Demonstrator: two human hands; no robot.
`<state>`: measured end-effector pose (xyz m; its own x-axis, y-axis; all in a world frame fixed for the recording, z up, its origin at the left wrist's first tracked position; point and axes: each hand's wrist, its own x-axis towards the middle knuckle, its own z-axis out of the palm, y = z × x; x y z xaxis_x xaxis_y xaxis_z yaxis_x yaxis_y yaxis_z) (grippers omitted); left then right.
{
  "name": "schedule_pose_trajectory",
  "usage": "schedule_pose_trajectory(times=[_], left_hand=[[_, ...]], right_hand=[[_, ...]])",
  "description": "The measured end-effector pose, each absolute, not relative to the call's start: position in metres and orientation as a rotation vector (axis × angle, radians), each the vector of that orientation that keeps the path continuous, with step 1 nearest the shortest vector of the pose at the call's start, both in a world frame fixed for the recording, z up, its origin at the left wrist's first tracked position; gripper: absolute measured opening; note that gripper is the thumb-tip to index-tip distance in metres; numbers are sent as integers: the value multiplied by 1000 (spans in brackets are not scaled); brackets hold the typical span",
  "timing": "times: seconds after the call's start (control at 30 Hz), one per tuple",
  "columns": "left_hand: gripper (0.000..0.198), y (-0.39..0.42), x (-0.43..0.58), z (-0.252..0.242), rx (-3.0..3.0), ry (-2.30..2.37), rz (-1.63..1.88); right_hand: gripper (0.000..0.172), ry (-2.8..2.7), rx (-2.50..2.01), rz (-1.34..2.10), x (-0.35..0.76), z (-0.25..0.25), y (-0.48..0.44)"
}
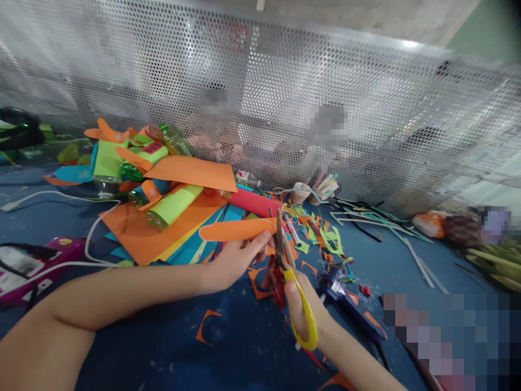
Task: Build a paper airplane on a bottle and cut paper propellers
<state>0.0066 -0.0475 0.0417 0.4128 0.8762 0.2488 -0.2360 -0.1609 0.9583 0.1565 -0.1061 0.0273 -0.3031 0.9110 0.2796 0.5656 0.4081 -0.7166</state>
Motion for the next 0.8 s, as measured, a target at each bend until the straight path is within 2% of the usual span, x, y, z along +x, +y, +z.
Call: schedule_pose_trajectory(times=[0.2, 0.8], left_hand=[[33, -47, 6, 40, 1369, 584, 1088], [28, -36, 4, 41, 1266, 570, 1126]], right_hand=[[49, -1873, -1295, 834, 157, 20, -106], [50, -1942, -1319, 822, 163, 31, -104]])
